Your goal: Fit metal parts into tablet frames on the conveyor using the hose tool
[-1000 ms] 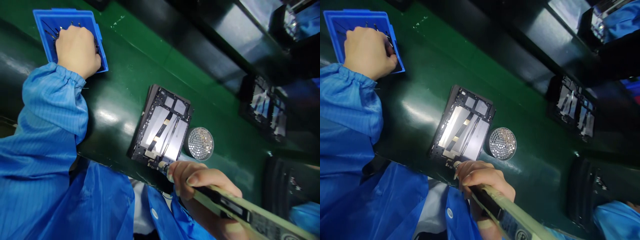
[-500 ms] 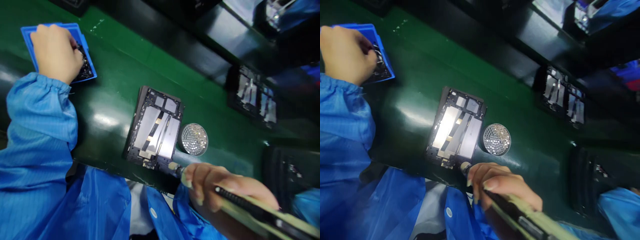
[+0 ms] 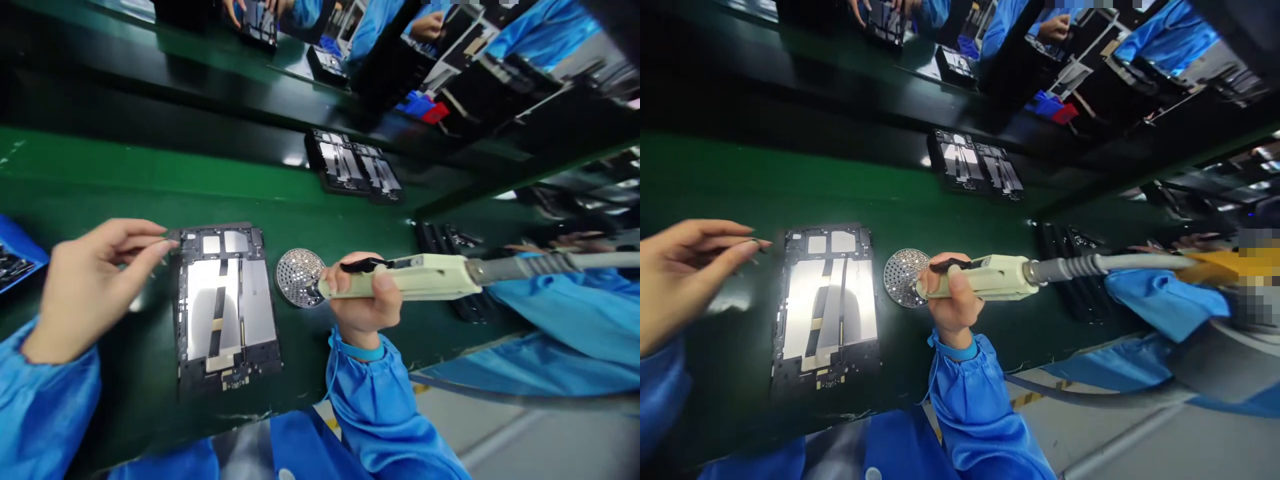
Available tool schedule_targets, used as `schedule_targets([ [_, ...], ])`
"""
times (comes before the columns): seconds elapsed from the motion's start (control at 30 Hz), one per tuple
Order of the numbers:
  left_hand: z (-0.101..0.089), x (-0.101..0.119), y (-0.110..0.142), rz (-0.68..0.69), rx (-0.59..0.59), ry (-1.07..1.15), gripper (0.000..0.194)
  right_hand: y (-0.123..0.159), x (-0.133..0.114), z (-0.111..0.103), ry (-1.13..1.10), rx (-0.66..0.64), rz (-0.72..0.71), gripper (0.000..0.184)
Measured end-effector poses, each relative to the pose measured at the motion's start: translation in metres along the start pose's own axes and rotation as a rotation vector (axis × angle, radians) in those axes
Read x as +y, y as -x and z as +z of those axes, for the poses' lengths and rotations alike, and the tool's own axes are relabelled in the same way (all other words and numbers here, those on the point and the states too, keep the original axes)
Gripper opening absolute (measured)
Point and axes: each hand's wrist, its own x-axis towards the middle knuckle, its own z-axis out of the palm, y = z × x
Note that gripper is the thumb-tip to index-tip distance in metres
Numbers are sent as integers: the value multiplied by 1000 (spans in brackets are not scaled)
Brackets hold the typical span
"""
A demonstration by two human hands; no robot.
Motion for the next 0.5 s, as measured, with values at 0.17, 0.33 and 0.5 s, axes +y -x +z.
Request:
schedule_targets([
  [0.17, 31, 14, -12, 107, -124, -10, 25, -1, 9, 1, -27, 19, 30, 29],
  [0.33, 32, 12, -21, 106, -147, -2, 23, 1, 11, 2, -9, 1, 54, 29],
  [0.5, 34, 9, -22, 12, -149, 94, 26, 1, 14, 4, -24, 11, 66, 28],
])
